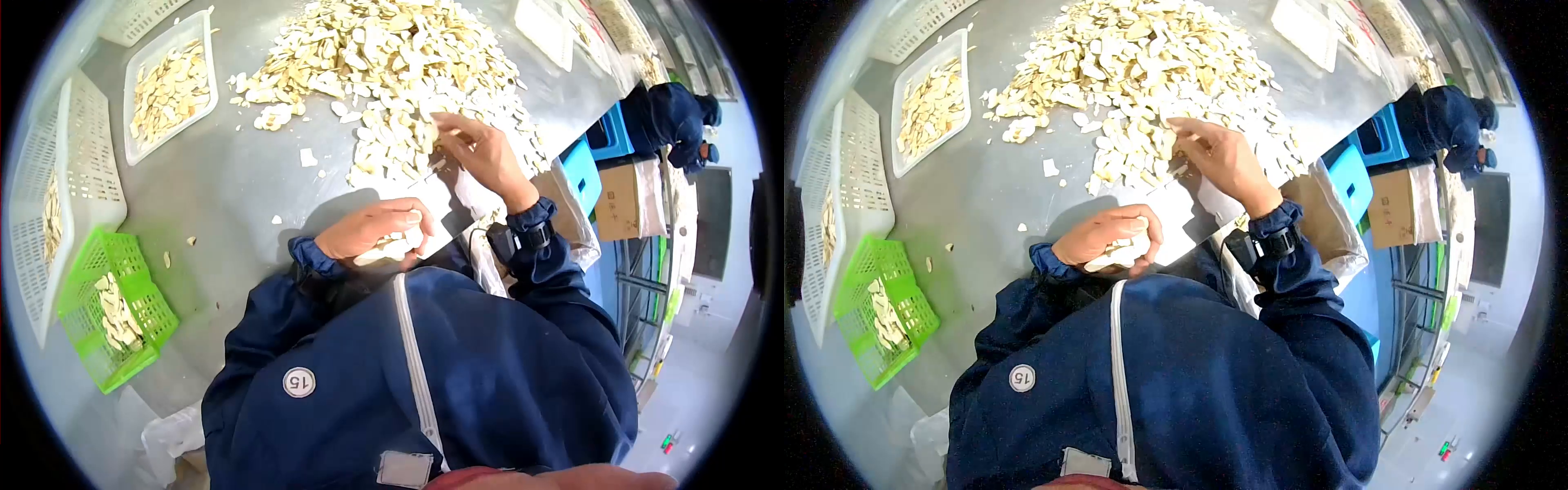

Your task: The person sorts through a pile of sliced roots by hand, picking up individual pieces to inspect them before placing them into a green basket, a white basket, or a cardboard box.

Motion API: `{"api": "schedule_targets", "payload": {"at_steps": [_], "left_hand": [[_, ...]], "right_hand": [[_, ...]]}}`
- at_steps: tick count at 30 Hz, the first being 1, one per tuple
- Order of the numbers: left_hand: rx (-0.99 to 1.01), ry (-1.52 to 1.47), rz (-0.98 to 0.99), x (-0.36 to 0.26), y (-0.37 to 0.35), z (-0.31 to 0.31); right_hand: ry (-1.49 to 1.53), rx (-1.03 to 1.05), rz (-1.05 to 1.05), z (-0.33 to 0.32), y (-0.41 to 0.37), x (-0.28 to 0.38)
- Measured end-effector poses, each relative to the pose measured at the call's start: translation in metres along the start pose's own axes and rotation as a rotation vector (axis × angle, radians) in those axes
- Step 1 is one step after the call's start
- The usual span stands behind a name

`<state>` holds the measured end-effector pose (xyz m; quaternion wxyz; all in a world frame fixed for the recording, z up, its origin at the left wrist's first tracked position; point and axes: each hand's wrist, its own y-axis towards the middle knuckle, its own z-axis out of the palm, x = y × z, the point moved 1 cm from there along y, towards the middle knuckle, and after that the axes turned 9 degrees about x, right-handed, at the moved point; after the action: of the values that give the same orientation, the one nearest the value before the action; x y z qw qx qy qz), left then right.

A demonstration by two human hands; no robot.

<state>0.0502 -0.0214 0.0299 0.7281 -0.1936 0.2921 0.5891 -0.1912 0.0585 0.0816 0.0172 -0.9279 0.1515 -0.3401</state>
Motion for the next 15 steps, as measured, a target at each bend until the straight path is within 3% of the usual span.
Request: {"api": "schedule_targets", "payload": {"at_steps": [2,3,7,10,15], "left_hand": [[-0.035,-0.052,-0.013,0.001,0.0,0.002],[-0.042,-0.031,-0.006,0.0,0.0,0.001],[-0.061,0.012,-0.011,0.0,0.001,0.0],[-0.055,0.004,0.012,0.001,0.002,0.0],[-0.048,0.056,0.032,0.004,0.003,-0.005]], "right_hand": [[-0.21,-0.166,-0.007,-0.001,0.002,-0.012],[-0.123,-0.207,-0.097,0.002,0.004,-0.01],[-0.247,-0.18,-0.254,0.018,0.005,0.014],[-0.168,-0.034,-0.247,0.019,0.002,0.0],[-0.001,-0.039,-0.03,0.002,-0.013,-0.026]]}}
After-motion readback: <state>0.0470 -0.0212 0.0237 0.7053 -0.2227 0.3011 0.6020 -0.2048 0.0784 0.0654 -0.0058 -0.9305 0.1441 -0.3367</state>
